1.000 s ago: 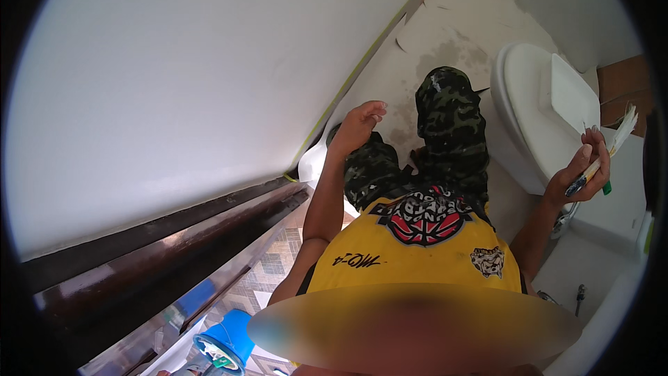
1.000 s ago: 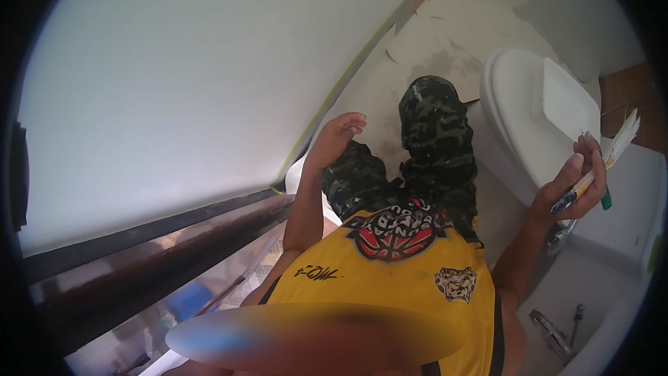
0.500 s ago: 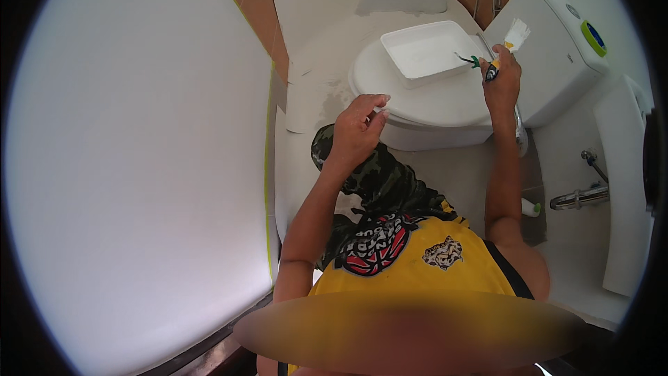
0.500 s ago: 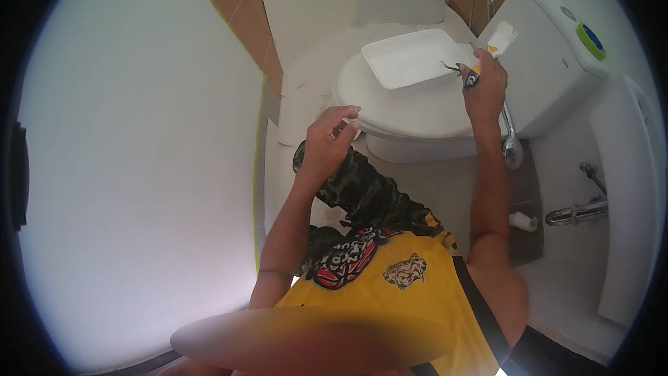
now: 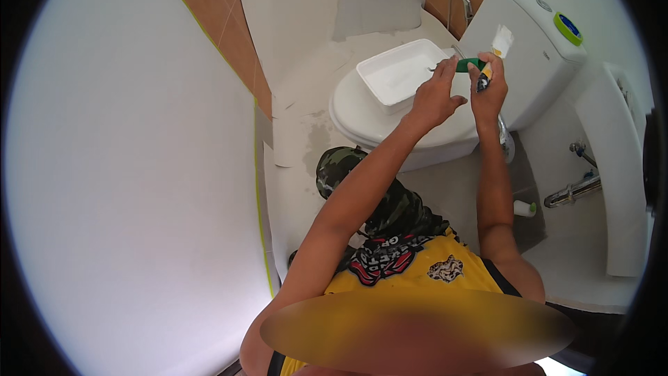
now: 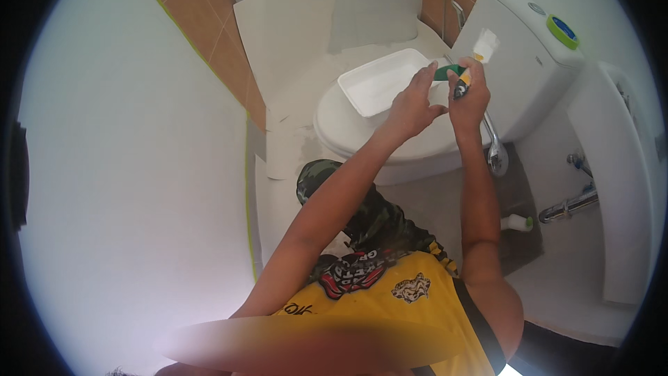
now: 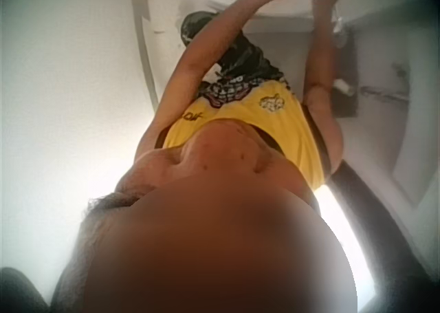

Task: The person paints a wall white using a small brush along the taped edge and a roller for larger areas. They repeatedly dip the brush into a paint tray and apply paint to the wall near a toilet and tiled section.

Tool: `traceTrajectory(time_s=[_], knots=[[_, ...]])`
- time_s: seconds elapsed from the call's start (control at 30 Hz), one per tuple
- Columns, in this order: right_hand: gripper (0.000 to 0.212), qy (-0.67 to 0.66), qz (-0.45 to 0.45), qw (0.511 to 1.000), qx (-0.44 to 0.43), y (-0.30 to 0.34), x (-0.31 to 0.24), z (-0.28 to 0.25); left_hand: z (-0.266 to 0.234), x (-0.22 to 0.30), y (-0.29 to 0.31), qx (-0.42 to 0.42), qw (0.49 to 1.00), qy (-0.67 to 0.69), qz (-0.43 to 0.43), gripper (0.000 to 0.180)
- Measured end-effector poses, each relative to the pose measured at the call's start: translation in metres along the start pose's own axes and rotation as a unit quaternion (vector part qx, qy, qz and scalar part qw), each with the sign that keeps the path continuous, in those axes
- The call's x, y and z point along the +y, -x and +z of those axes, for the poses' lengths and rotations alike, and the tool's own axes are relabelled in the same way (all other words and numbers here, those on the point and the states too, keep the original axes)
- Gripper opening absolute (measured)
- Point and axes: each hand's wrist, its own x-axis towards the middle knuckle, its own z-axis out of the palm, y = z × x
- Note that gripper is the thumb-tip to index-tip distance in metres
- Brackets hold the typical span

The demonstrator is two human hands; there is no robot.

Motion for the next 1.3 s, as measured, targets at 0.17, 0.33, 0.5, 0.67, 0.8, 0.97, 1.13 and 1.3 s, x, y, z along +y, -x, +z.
traceTrajectory(time_s=[0.17,0.33,0.5,0.67,0.8,0.97,1.13,1.3], knots=[[0.020,-0.159,-0.068,0.978,-0.120,-0.019,-0.045,0.019,-0.026,-0.013,-0.043,0.161,0.983,0.090,-0.024,0.028],[0.030,-0.173,0.084,0.977,-0.089,-0.030,-0.038,-0.025,-0.060,-0.040,-0.037,0.168,0.919,0.329,-0.139,0.021],[0.022,-0.172,0.193,0.953,-0.160,-0.017,0.007,-0.031,-0.062,-0.060,-0.005,0.215,0.865,0.427,-0.154,0.024],[0.015,-0.322,0.214,0.895,-0.224,-0.020,0.034,-0.007,-0.083,-0.056,0.025,0.264,0.829,0.466,-0.160,0.024],[0.015,-0.285,0.153,0.900,-0.293,-0.028,0.021,0.020,-0.111,-0.037,0.046,0.285,0.828,0.466,-0.122,0.022],[0.016,-0.207,0.099,0.945,-0.233,-0.035,0.006,0.031,-0.129,-0.028,0.073,0.332,0.802,0.489,-0.091,0.018],[0.021,-0.267,0.149,0.927,-0.216,-0.030,-0.006,0.018,-0.128,-0.025,0.097,0.378,0.771,0.507,-0.079,0.018],[0.021,-0.229,0.155,0.945,-0.175,-0.013,-0.020,0.013,-0.119,-0.019,0.103,0.362,0.784,0.502,-0.053,0.018]])
